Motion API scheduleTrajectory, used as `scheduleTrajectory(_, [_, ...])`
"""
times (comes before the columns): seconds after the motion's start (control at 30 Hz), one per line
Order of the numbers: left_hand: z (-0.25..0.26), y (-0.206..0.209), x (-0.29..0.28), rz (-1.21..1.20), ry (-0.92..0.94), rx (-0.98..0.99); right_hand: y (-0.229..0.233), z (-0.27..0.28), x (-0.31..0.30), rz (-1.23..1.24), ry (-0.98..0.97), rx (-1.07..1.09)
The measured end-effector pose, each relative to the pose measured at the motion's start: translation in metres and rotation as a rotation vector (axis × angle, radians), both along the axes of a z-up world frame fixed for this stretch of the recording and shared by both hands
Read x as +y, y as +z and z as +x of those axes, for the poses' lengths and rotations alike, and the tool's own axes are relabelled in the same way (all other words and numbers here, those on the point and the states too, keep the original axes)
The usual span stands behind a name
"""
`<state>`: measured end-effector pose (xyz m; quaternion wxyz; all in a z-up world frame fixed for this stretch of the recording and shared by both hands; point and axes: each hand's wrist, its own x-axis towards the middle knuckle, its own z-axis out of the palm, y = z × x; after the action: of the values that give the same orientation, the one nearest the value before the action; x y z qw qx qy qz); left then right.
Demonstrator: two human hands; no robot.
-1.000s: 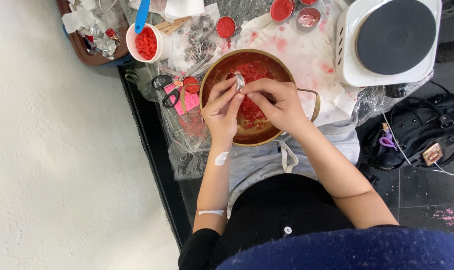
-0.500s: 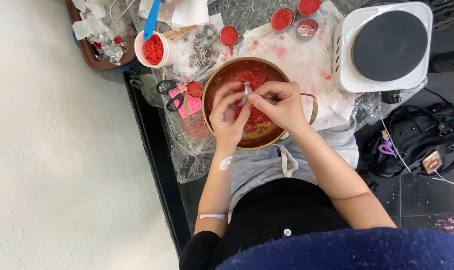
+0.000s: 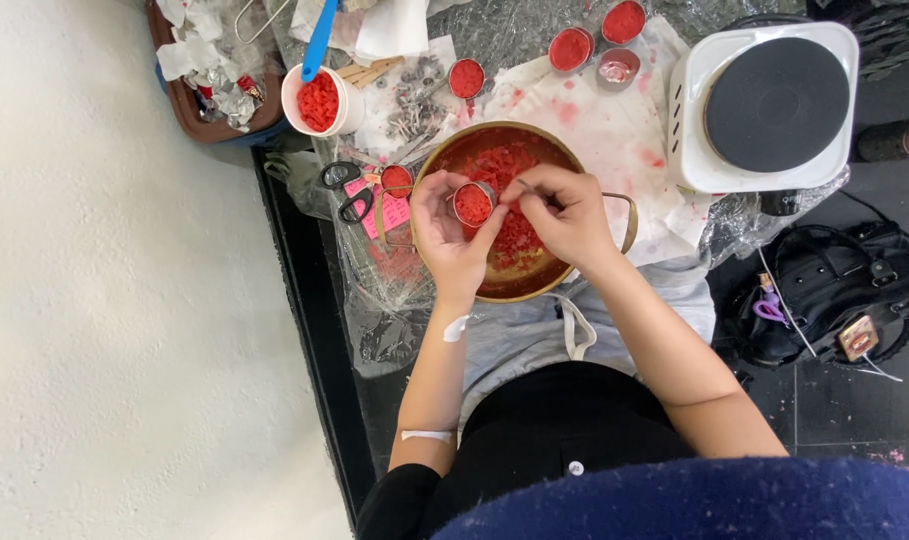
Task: Preparing small candle containers by placing wicks inside them.
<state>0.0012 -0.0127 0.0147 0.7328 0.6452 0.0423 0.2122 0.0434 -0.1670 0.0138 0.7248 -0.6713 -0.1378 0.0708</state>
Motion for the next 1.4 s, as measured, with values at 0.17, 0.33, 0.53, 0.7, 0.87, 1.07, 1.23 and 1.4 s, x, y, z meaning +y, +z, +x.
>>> scheduleTrajectory(0.17, [-0.001, -0.003, 0.003, -0.051, 0.009, 0.041, 0.032, 0.004, 0.007, -0.135, 0.006, -0.009])
scheduleTrajectory(0.33, [0.003, 0.017, -0.002, 0.131, 0.066, 0.043, 0.061, 0.008, 0.009, -0.289, 0.016, 0.280])
scheduleTrajectory(0.53, [0.014, 0.040, -0.005, 0.679, 0.044, 0.098, 0.085, 0.015, 0.002, -0.525, -0.123, -0.299])
scheduleTrajectory(0.7, [0.032, 0.044, -0.003, 0.772, -0.105, 0.062, 0.095, 0.028, -0.008, -0.702, -0.050, -0.290])
scheduleTrajectory(0.87, [0.079, 0.071, 0.030, 0.861, -0.283, 0.050, 0.084, 0.050, -0.019, -0.834, -0.201, -0.305])
scheduleTrajectory(1.07, [0.141, 0.012, 0.057, 1.205, -0.141, 0.159, 0.045, 0.070, -0.029, -1.173, -0.274, -0.257])
scheduleTrajectory(1.23, [0.155, 0.011, 0.055, 1.144, -0.235, 0.285, 0.062, 0.062, -0.025, -1.082, -0.326, -0.307])
scheduleTrajectory(1.4, [0.133, 0.057, 0.055, 0.797, -0.224, 0.188, 0.083, 0.035, -0.014, -0.637, -0.244, -0.369])
